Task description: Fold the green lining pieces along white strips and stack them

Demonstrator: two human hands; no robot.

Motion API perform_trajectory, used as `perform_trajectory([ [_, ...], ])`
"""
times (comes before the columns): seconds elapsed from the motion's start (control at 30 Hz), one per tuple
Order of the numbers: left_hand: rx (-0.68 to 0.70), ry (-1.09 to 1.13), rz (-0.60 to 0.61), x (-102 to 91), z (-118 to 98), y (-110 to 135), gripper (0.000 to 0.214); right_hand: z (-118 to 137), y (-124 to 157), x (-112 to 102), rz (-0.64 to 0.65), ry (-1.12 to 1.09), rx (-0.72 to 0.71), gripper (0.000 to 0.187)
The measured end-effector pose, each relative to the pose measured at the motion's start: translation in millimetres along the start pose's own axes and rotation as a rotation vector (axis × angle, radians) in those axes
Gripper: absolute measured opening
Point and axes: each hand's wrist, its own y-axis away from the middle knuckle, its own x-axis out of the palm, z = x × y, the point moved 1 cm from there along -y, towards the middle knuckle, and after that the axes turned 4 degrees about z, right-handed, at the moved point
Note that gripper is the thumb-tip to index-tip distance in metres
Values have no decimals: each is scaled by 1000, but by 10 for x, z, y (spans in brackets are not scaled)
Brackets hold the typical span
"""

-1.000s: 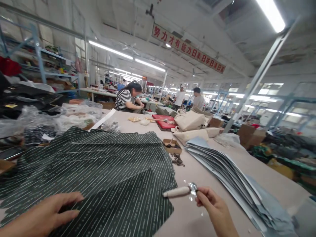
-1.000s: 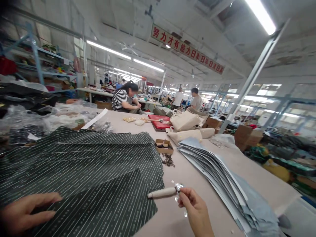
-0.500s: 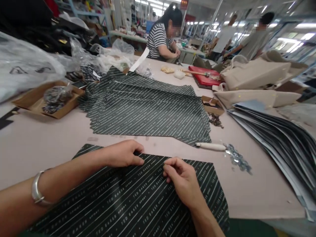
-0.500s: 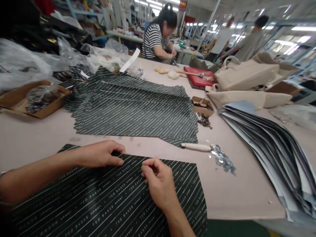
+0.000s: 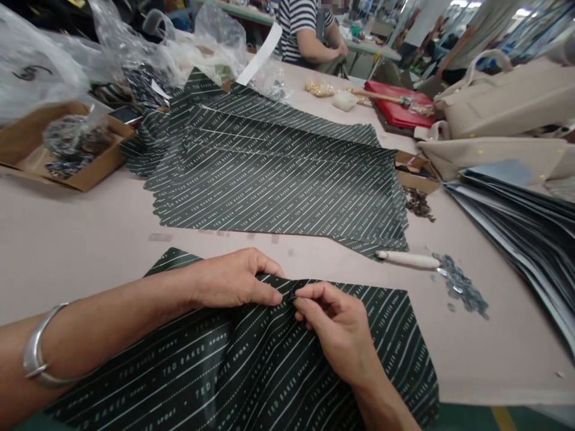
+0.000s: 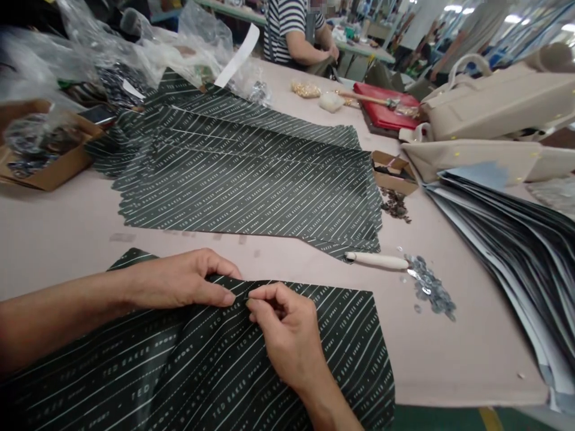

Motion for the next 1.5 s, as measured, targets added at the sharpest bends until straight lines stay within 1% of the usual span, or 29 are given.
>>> perform_trajectory([
  [0.13, 25, -84, -10, -11, 18, 6, 26, 17, -1, 33, 3, 1, -18, 9],
  [0.3, 58, -187, -48, -12, 46, 38, 21, 15, 12, 64, 6, 72, -50, 10],
  [0.37, 71, -266, -94, 6, 51, 58, 18, 14, 20, 65, 18, 119, -79, 11],
  [0.43, 101, -396, -171, 41, 46, 77, 13, 12, 31, 59, 38, 175, -117, 11],
  [0.5, 170, -556, -261, 89, 35, 92, 8, 7, 43, 48, 44, 229, -167, 11],
  [0.6, 295, -776, -369, 158, 36, 105, 9, -15, 56, 29, -15, 304, -287, 6],
  [0.63, 342, -834, -385, 174, 46, 107, 10, -25, 57, 22, -37, 326, -332, 10],
  [0.7, 444, -926, -398, 193, 82, 109, 10, -41, 49, 7, -38, 380, -403, 30],
  [0.73, 501, -961, -399, 197, 105, 112, 8, -44, 42, -1, -7, 413, -436, 37],
  [0.77, 553, -997, -403, 200, 129, 116, 5, -43, 34, -8, 36, 450, -473, 37],
  [0.83, 626, -1075, -432, 206, 176, 127, 4, -31, 26, -21, 100, 518, -558, 27],
  [0.87, 648, -1117, -457, 211, 196, 134, 8, -24, 28, -25, 106, 546, -597, 21],
  [0.97, 698, -1228, -544, 242, 233, 153, 21, -26, 54, -20, 41, 638, -657, 12],
  [1.1, 768, -1279, -651, 297, 248, 163, 29, -57, 104, 20, -57, 755, -742, 10],
  [1.2, 802, -1283, -672, 331, 256, 173, 28, -56, 133, 36, -114, 801, -816, 10],
  [1.37, 872, -1326, -686, 362, 278, 208, 25, -23, 181, 27, -121, 789, -882, 10],
  [1.5, 955, -1305, -681, 375, 311, 189, 24, -22, 183, 34, -110, 775, -866, 10],
])
